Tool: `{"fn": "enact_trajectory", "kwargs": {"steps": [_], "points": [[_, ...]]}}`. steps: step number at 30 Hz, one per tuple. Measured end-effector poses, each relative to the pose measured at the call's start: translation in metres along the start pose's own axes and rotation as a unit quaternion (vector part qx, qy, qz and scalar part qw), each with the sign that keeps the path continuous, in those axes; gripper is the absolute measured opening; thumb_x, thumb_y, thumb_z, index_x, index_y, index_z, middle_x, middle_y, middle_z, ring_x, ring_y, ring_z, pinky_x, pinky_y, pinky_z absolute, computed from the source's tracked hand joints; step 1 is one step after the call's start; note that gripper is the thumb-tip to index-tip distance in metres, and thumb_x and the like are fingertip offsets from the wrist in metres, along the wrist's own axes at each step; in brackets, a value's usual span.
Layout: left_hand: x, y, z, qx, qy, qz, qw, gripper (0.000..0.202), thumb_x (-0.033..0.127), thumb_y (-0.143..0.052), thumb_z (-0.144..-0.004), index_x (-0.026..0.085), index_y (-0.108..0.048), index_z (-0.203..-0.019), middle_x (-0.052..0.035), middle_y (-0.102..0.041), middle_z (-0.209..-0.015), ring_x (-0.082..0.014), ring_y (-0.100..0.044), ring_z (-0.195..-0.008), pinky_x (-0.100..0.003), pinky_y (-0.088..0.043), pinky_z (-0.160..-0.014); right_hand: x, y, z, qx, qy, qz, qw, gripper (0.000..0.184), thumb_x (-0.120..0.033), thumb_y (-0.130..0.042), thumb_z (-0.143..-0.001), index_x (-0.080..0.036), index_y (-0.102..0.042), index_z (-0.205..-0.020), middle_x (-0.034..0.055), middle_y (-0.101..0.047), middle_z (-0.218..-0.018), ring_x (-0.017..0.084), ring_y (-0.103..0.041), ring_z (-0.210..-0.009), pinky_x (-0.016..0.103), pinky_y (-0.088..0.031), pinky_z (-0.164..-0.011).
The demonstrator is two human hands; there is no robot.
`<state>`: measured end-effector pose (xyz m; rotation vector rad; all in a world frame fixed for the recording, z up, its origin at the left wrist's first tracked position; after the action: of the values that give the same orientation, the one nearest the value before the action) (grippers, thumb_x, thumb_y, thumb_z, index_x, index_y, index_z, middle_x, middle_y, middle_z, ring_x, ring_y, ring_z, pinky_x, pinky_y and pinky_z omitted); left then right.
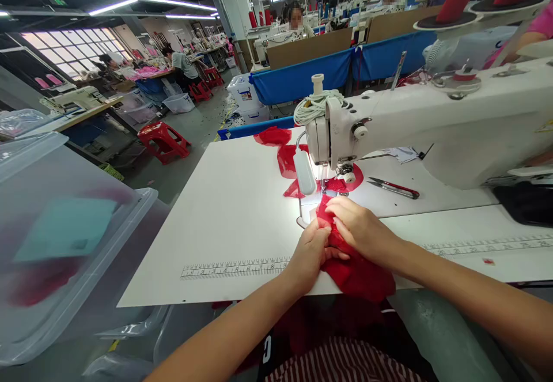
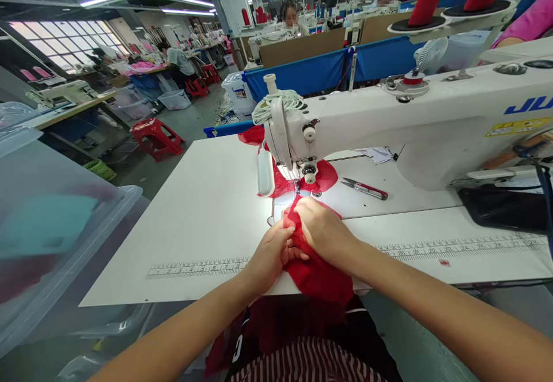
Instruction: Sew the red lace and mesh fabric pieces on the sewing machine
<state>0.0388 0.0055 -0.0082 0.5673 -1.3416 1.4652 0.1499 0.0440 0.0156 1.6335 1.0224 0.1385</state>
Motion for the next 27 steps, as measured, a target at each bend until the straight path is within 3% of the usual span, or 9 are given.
{"fn": "enact_trajectory", "kwargs": {"steps": [4,9,12,14,18,20,21,24,27], "points": [[0.006,0.01,0.005,0.058,-0.06,-0.018,0.996,0.025,0.04,-0.061,-0.082,0.019,-0.049,-0.081,0.0027,-0.055,-0.074,-0.0097,-0.053,-0.064,-0.024,-0.046,-0.063,0.02,-0.005,-0.003,0.029,-0.027,-0.052,0.998,0.021,-0.009,-0.038,-0.087,-0.016,-0.056,-0.094,0.0113,-0.062,-0.1,0.019,-0.061,-0.084,0.035,-0.053,-0.077],[0.033,0.023,0.004,0.098,-0.097,-0.066,0.988,0.024,0.036,-0.064,-0.081,0.02,-0.047,-0.087,0.0044,-0.055,-0.071,-0.0094,-0.053,-0.062,-0.025,-0.046,-0.066,0.027,-0.006,-0.003,0.006,0.032,0.035,0.999,0.025,-0.013,-0.042,-0.087,-0.013,-0.059,-0.104,0.0159,-0.061,-0.12,0.024,-0.066,-0.092,0.041,-0.057,-0.079],[0.055,0.034,-0.006,0.096,-0.137,-0.22,0.961,0.011,0.024,-0.048,-0.087,0.022,-0.049,-0.097,0.0055,-0.052,-0.071,-0.0088,-0.049,-0.057,-0.024,-0.044,-0.061,0.026,-0.005,-0.001,0.023,0.097,0.069,0.993,0.031,-0.011,-0.041,-0.088,-0.012,-0.059,-0.114,0.0146,-0.062,-0.126,0.025,-0.062,-0.109,0.041,-0.054,-0.092],[0.067,0.039,-0.014,0.091,-0.168,-0.414,0.89,0.018,0.013,-0.039,-0.085,0.021,-0.055,-0.088,0.0023,-0.053,-0.073,-0.0113,-0.051,-0.063,-0.026,-0.045,-0.063,0.028,-0.005,0.0,0.021,0.113,0.076,0.99,0.035,-0.008,-0.04,-0.088,-0.012,-0.059,-0.117,0.013,-0.063,-0.126,0.024,-0.061,-0.112,0.04,-0.053,-0.094],[0.076,0.038,-0.029,0.12,-0.223,-0.73,0.635,0.021,0.011,-0.042,-0.082,0.018,-0.05,-0.064,-0.0047,-0.052,-0.073,-0.0172,-0.051,-0.066,-0.029,-0.043,-0.059,0.03,-0.004,-0.001,0.006,0.111,0.071,0.991,0.036,-0.007,-0.039,-0.088,-0.014,-0.06,-0.116,0.0111,-0.065,-0.123,0.022,-0.064,-0.104,0.039,-0.056,-0.088],[0.074,0.028,-0.034,0.104,-0.28,-0.779,0.551,0.022,0.017,-0.041,-0.088,0.018,-0.051,-0.068,-0.0078,-0.053,-0.079,-0.0188,-0.051,-0.069,-0.031,-0.044,-0.059,0.032,-0.003,-0.002,0.001,0.113,0.064,0.992,0.037,-0.007,-0.038,-0.088,-0.014,-0.06,-0.117,0.0106,-0.066,-0.122,0.022,-0.063,-0.104,0.039,-0.056,-0.088],[0.07,0.023,-0.035,0.074,-0.306,-0.784,0.536,0.023,0.02,-0.04,-0.091,0.017,-0.052,-0.072,-0.0086,-0.055,-0.082,-0.0189,-0.051,-0.071,-0.031,-0.045,-0.061,0.032,-0.002,-0.002,-0.001,0.111,0.061,0.992,0.037,-0.007,-0.038,-0.089,-0.014,-0.059,-0.119,0.0107,-0.066,-0.122,0.022,-0.063,-0.105,0.039,-0.056,-0.089],[0.053,0.014,-0.039,-0.035,-0.352,-0.769,0.532,0.025,0.023,-0.036,-0.096,0.017,-0.054,-0.079,-0.0064,-0.057,-0.082,-0.0162,-0.052,-0.069,-0.029,-0.048,-0.063,0.035,-0.003,-0.002,-0.004,0.106,0.052,0.993,0.038,-0.006,-0.038,-0.089,-0.011,-0.058,-0.121,0.0121,-0.066,-0.121,0.022,-0.063,-0.106,0.039,-0.056,-0.09],[0.044,0.019,-0.041,-0.047,-0.357,-0.765,0.533,0.022,0.019,-0.039,-0.094,0.016,-0.054,-0.078,-0.0076,-0.059,-0.082,-0.0173,-0.056,-0.072,-0.03,-0.05,-0.063,0.035,-0.003,-0.003,-0.005,0.106,0.05,0.993,0.037,-0.004,-0.038,-0.089,-0.01,-0.06,-0.118,0.0129,-0.066,-0.12,0.023,-0.061,-0.109,0.04,-0.054,-0.094]]}}
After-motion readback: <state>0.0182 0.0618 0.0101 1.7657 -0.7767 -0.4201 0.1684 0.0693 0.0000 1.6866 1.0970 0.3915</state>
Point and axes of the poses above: each hand's wrist, its own z-axis away from the middle knuckle, its own y-axis out of the back of the hand, x = y × z, the point moved 4 cm from there along -z, towards the middle knuckle
